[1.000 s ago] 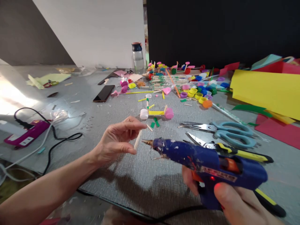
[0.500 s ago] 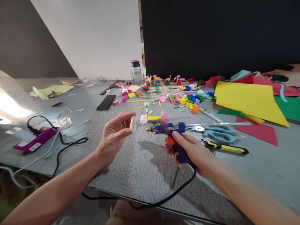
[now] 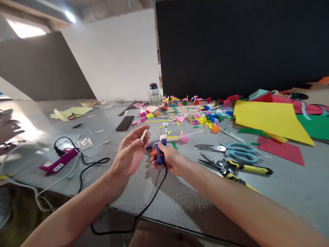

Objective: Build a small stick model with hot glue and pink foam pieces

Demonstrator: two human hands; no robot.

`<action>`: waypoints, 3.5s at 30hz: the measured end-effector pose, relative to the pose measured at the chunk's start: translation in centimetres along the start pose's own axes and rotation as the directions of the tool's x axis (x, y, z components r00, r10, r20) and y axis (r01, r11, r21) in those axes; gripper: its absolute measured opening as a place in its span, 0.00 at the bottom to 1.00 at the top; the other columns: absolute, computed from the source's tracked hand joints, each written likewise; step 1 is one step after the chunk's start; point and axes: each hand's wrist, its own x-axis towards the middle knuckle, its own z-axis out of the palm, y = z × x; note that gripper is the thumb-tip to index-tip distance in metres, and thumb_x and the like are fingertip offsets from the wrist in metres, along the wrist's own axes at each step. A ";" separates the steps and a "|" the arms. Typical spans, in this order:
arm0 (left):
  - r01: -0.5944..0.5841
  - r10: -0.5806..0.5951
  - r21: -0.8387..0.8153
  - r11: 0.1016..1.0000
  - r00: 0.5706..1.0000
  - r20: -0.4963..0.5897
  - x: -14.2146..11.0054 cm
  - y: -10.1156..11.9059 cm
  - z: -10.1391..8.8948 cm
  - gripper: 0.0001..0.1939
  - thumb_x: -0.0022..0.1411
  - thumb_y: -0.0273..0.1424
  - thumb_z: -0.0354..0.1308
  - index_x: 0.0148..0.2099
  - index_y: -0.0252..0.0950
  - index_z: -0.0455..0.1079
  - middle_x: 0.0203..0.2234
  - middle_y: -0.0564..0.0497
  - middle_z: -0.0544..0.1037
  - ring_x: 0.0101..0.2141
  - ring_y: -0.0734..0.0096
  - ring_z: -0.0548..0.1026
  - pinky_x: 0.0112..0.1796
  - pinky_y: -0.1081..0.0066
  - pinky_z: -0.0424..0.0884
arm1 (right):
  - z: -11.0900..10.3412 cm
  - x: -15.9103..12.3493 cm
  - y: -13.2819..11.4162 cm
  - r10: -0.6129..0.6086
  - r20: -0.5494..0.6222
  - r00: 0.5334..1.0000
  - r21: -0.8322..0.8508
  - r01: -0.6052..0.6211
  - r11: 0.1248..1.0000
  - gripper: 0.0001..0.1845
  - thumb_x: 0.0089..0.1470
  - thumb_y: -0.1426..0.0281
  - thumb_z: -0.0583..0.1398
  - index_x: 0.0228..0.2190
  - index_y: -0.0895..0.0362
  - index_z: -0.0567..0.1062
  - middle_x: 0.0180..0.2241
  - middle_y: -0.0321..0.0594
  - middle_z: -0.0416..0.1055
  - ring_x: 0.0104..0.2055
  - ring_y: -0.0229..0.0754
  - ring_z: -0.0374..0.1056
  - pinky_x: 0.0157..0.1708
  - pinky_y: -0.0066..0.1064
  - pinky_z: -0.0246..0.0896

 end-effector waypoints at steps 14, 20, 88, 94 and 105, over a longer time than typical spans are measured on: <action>-0.027 0.025 0.011 1.000 0.977 0.214 -3.8 -1.0 2.6 0.25 0.45 0.42 0.77 0.48 0.50 0.80 0.56 0.50 0.67 0.52 0.61 0.70 0.45 0.67 0.76 | -2.7 -6.7 -3.6 -0.311 0.063 0.948 -0.226 0.317 0.921 0.08 0.59 0.66 0.62 0.29 0.54 0.79 0.25 0.33 0.72 0.24 0.35 0.66 0.24 0.27 0.62; -0.084 0.069 0.049 0.995 0.966 0.248 -4.7 -2.6 3.9 0.29 0.42 0.45 0.77 0.49 0.51 0.80 0.62 0.53 0.60 0.57 0.57 0.64 0.59 0.57 0.69 | -2.3 -7.2 -2.4 -0.535 0.042 0.844 -0.345 0.514 0.785 0.08 0.60 0.76 0.62 0.29 0.54 0.77 0.34 0.34 0.75 0.35 0.36 0.70 0.32 0.28 0.63; -0.579 0.463 0.689 0.436 0.801 0.380 -5.6 -1.2 2.5 0.29 0.58 0.36 0.70 0.61 0.44 0.71 0.41 0.49 0.75 0.44 0.64 0.70 0.46 0.62 0.71 | -3.7 -9.0 -4.1 0.004 0.095 0.995 0.163 -0.020 0.986 0.18 0.53 0.62 0.69 0.21 0.55 0.69 0.16 0.26 0.58 0.16 0.27 0.49 0.15 0.23 0.42; -0.583 0.455 0.701 0.412 0.798 0.396 -5.7 -1.0 2.4 0.30 0.58 0.36 0.70 0.62 0.46 0.70 0.41 0.49 0.75 0.44 0.64 0.71 0.45 0.61 0.72 | -3.7 -9.1 -4.1 -0.013 0.073 0.997 0.098 0.006 0.995 0.20 0.52 0.60 0.69 0.21 0.55 0.68 0.16 0.27 0.59 0.16 0.28 0.50 0.15 0.24 0.42; -0.581 0.454 0.697 0.419 0.800 0.394 -5.6 -0.9 2.4 0.28 0.58 0.35 0.70 0.60 0.43 0.72 0.41 0.49 0.75 0.43 0.66 0.72 0.45 0.62 0.73 | -3.9 -9.1 -4.0 -0.074 0.073 0.995 -0.001 0.075 0.997 0.17 0.55 0.63 0.69 0.22 0.56 0.70 0.18 0.27 0.61 0.18 0.29 0.53 0.18 0.24 0.47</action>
